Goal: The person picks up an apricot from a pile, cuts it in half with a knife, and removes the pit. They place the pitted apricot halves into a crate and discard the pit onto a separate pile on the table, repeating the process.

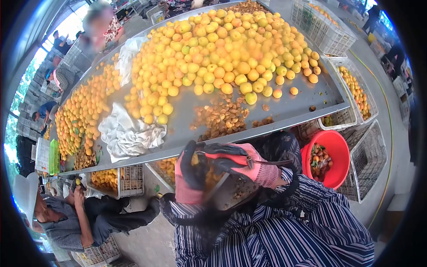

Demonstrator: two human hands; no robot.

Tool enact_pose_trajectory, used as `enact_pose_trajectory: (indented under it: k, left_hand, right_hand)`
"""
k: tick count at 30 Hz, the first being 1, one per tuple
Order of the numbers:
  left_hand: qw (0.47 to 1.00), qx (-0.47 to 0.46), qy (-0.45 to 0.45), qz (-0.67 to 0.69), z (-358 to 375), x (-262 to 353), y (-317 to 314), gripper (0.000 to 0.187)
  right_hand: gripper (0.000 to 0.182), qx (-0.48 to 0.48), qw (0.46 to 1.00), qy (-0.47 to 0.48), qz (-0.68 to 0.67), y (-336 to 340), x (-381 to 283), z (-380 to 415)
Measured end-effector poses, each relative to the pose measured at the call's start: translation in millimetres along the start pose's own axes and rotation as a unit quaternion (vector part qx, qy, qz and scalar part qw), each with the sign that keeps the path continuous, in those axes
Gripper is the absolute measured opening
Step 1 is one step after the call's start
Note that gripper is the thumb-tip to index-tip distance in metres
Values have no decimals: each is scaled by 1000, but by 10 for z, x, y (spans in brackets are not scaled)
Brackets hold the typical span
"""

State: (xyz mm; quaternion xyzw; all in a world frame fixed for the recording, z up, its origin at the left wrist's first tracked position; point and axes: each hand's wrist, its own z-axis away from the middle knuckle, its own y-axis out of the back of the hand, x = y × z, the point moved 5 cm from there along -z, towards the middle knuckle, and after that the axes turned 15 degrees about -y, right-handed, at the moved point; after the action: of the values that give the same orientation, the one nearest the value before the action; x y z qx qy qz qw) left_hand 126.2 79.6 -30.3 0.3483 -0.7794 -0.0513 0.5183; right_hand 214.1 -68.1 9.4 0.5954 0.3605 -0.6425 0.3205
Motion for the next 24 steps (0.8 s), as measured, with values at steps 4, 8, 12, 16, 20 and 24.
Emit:
enact_pose_trajectory:
  k: [4, 8, 12, 16, 20, 24]
  left_hand:
    - [996, 45, -80, 8, -176, -153, -31, 49]
    - [850, 208, 260, 408, -236, -575, -248, 42]
    - [760, 199, 344, 514, -300, -503, -332, 42]
    - [770, 251, 318, 493, -397, -331, -391, 42]
    - [892, 214, 230, 325, -352, -689, -353, 40]
    - [840, 264, 332, 339, -376, -677, -388, 39]
  right_hand:
    - [35, 2, 992, 34, 121, -68, -63, -38]
    - [60, -18, 974, 104, 202, -24, 79, -147]
    - [73, 8, 924, 155, 350, -11, 129, -191]
    - [74, 23, 898, 214, 384, -35, 301, -255]
    - [66, 77, 956, 176, 221, 64, 443, -402]
    - [58, 209, 934, 24, 290, 467, 590, -693]
